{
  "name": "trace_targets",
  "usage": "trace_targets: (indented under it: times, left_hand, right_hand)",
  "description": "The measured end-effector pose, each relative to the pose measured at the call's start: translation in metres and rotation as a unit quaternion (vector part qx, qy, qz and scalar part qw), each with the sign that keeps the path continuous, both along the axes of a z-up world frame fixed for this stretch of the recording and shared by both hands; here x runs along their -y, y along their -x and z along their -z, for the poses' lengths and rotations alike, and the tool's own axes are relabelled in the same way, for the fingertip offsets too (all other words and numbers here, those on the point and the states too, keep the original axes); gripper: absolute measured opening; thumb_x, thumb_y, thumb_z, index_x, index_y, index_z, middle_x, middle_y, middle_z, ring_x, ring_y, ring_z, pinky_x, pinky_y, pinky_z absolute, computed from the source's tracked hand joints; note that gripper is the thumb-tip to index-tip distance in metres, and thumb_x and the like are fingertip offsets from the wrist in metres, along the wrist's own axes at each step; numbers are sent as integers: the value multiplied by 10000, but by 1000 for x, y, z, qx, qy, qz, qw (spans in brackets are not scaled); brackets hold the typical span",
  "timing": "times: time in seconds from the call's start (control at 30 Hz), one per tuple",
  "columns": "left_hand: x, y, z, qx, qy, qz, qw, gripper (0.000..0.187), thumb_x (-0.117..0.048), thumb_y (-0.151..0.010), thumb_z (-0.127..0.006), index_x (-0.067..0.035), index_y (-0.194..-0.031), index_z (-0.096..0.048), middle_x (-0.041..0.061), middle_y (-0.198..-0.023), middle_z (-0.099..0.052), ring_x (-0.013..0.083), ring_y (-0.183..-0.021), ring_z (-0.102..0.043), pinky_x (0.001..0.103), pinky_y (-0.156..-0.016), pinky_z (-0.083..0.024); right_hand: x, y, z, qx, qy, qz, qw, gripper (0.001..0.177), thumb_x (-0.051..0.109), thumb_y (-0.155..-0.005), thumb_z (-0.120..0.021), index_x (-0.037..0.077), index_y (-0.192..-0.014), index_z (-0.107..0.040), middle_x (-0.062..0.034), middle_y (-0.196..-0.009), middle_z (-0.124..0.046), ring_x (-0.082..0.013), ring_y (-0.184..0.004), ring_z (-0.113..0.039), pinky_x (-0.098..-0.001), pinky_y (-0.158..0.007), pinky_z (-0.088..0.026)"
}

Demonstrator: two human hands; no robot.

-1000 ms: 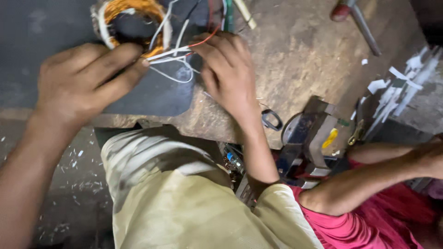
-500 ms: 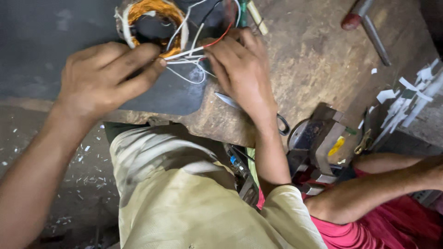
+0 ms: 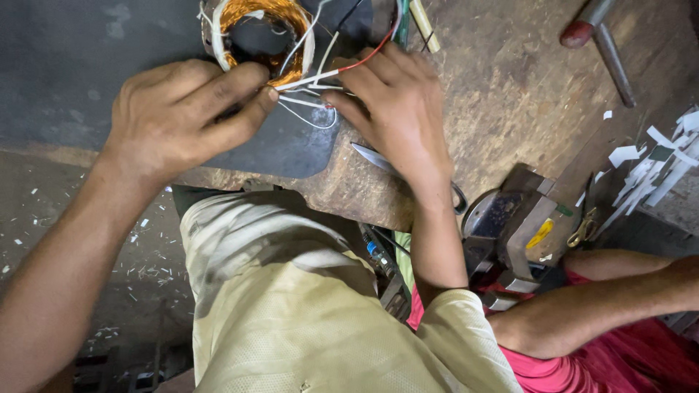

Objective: The person winds white insulated wire around a copper-wound cylindrical coil core, repeatedly wrapping and adjusting the wire by hand. The person uses scissors to cut the wire and continues winding additional lengths onto the coil.

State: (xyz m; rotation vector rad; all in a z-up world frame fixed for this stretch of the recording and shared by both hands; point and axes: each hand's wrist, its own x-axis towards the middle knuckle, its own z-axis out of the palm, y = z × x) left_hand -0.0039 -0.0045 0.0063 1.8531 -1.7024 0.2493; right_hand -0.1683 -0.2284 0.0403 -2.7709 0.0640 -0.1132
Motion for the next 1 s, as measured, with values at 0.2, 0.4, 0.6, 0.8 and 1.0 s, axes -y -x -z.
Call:
trace_targets:
  times: [0.2,0.4,0.6,0.8,1.0]
  left_hand:
    - [0,-1,1,5,7,1,1000,204,-153,-871,-790,-227,-1056,-743,-64,-1173,-677,95,-896,-617,237,-747,-594]
    - [1,0,2,-5,12,3,1000,165,-150,-888,-805,-205,-1030,-741,-58,-1158,-681,99,-889,-619,246,-751,-601]
    - [0,0,1,-9,11,4,1000,192,-137,-912,-783,-194,-1091,-742,-51,-1202,-672,109,-945,-626,252,-785,-594]
    - [1,-3,-6,-12,5,12,1000,244,-113,-860,-771,-180,-1092,-741,-32,-1187,-679,125,-927,-628,274,-755,-588]
    - [1,-4,-13,-6,-6,16,1000,253,-106,-790,-777,-173,-1033,-753,-32,-1121,-689,133,-848,-633,277,-675,-573]
  right_hand:
    - [1,-4,2,9,-54,9,998,373,192,-946,-850,77,-1260,-684,-96,-1189,-620,-297,-1117,-636,-412,-968,-508]
    - [10,-10,-2,-6,3,-34,999,393,244,-927,-875,91,-1237,-689,-75,-1316,-594,-317,-1222,-534,-468,-1026,-482]
    - [15,-14,4,4,11,-55,998,335,252,-930,-861,101,-1183,-701,-78,-1314,-561,-340,-1312,-490,-480,-1060,-451]
    - [22,-6,11,22,-16,-55,998,301,221,-926,-877,81,-1119,-693,-51,-1259,-645,-295,-1299,-557,-464,-1066,-453]
    - [18,-1,10,20,-32,-23,999,281,162,-930,-850,72,-1142,-689,-64,-1188,-680,-281,-1213,-606,-456,-1056,-455]
